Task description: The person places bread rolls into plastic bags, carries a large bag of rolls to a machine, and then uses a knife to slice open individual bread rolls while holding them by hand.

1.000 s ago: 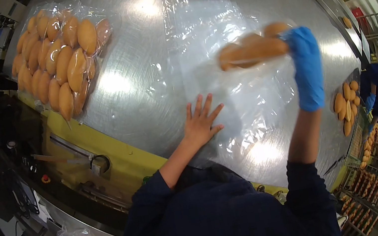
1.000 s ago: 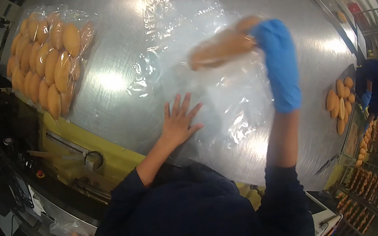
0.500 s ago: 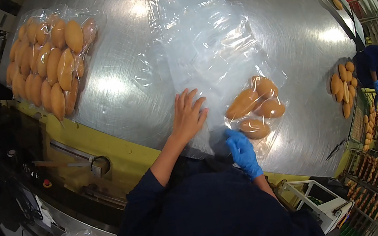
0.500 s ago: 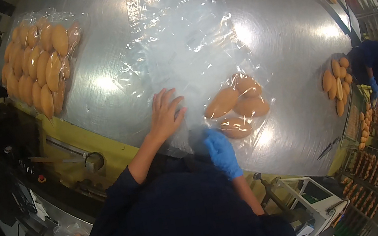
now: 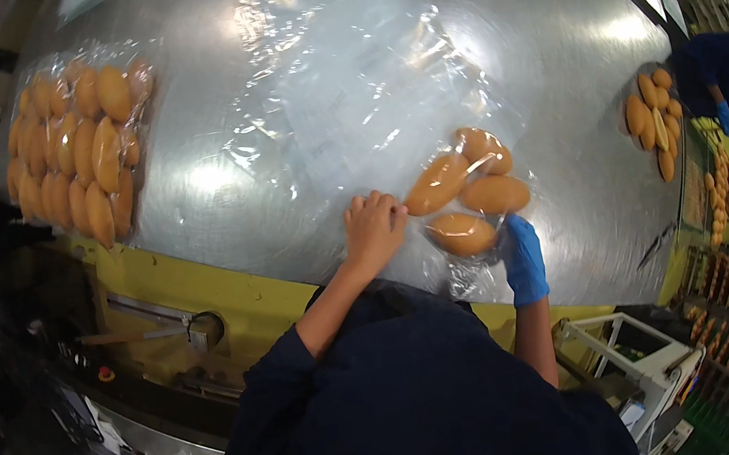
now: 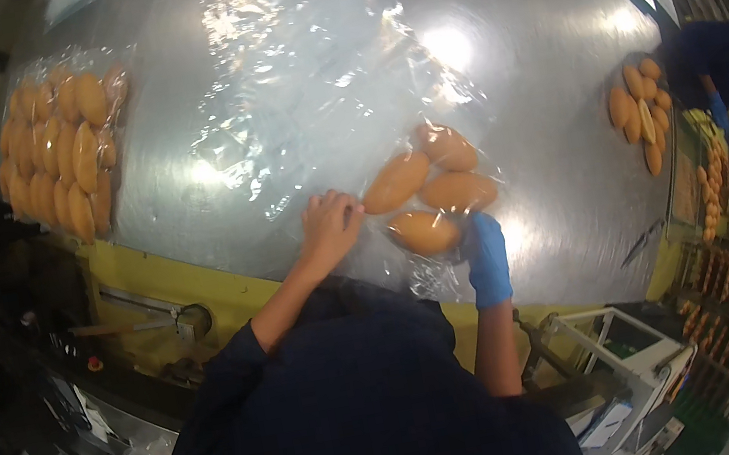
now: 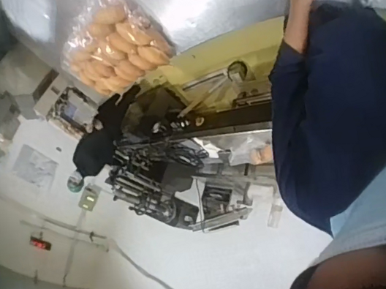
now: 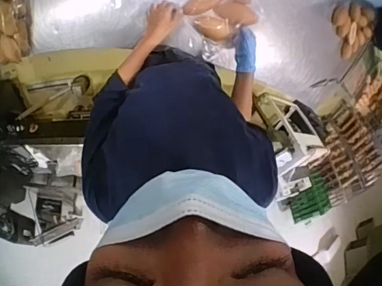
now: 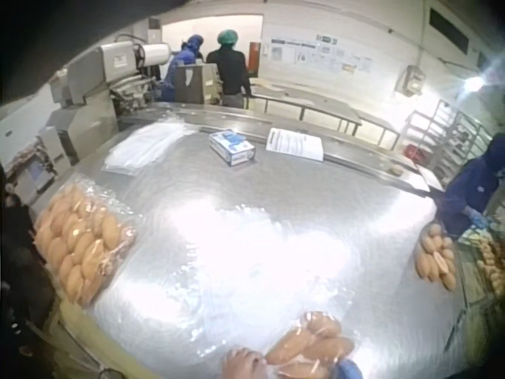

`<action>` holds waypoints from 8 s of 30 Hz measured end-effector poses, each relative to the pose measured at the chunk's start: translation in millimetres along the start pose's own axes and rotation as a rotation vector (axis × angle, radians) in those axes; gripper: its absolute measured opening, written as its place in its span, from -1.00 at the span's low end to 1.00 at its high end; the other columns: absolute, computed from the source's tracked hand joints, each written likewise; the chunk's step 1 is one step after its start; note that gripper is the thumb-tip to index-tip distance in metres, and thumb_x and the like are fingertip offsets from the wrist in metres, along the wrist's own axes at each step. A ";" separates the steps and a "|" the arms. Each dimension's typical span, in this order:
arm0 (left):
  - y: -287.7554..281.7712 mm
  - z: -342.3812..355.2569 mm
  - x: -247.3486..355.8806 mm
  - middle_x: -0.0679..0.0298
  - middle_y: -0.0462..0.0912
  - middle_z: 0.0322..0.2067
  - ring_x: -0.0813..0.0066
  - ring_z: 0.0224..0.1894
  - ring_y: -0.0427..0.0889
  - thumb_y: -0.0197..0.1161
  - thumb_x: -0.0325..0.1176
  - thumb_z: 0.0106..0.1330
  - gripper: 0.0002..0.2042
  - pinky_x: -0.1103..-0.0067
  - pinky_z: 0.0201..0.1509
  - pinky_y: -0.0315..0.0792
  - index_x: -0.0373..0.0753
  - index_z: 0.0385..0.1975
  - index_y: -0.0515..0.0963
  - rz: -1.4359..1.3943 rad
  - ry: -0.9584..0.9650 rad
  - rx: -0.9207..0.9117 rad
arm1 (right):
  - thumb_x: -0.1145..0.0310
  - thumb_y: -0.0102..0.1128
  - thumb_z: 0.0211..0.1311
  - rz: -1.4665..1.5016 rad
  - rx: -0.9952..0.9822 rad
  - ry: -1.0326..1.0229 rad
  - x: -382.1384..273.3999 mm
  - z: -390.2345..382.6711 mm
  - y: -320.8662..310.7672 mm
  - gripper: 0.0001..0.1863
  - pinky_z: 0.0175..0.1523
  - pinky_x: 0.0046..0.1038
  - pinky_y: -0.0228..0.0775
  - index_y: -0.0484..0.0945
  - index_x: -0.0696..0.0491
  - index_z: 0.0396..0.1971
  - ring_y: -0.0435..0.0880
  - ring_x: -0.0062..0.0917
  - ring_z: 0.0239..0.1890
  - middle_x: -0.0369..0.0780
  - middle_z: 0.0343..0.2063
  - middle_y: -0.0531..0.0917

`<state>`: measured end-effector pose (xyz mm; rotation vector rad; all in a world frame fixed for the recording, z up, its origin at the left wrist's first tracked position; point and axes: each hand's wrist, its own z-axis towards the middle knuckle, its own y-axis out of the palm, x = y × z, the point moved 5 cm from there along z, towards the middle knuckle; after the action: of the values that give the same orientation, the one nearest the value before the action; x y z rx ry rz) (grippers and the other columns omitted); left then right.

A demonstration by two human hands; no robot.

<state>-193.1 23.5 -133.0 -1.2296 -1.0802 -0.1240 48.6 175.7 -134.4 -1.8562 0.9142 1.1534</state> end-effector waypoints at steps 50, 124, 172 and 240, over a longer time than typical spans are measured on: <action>169.6 -122.1 253.1 0.22 0.49 -0.37 0.31 -0.32 0.50 0.23 -0.32 0.17 -0.86 0.48 -0.23 0.39 -0.21 -0.36 0.51 -0.349 0.196 -0.439 | 0.25 0.16 0.18 -0.345 -0.246 0.157 16.0 -92.2 -316.8 -0.77 -0.16 -0.41 0.42 0.57 0.13 -0.33 0.60 -0.35 -0.34 -0.13 -0.39 0.62; 172.3 -70.7 337.0 0.22 0.41 -0.36 0.20 -0.24 0.41 0.13 -0.36 0.24 -0.91 0.37 -0.17 0.30 -0.22 -0.39 0.47 -0.245 0.567 -0.177 | 0.21 -0.09 0.23 -0.878 -0.467 -1.011 -86.3 103.0 -69.0 -0.54 0.33 -0.10 -0.06 0.38 0.08 0.09 0.25 -0.10 0.22 -0.03 0.10 0.38; 193.0 -107.5 323.2 0.17 0.43 -0.30 0.19 -0.16 0.43 0.04 -0.28 0.33 -0.81 0.38 -0.08 0.32 -0.27 -0.33 0.49 -0.309 0.466 -0.342 | 0.24 0.16 0.15 -0.811 -0.149 -0.481 -6.0 -21.4 -211.4 -0.49 -0.08 -0.27 0.42 0.32 0.06 0.10 0.58 -0.19 -0.25 -0.08 -0.21 0.54; 162.3 -46.1 364.1 0.12 0.40 -0.47 0.15 -0.38 0.43 0.16 -0.37 0.18 -0.85 0.36 -0.31 0.30 -0.30 -0.47 0.38 -0.048 0.634 -0.015 | 0.00 0.07 0.18 0.293 -0.611 -0.111 -20.1 18.8 -189.7 -0.46 -0.04 -0.45 0.35 0.40 0.14 -0.01 0.50 -0.40 -0.14 -0.18 -0.07 0.49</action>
<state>125.4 215.1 18.5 -1.0695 -0.5543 -0.5230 197.4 283.0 -79.0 -2.1398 0.8480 1.8571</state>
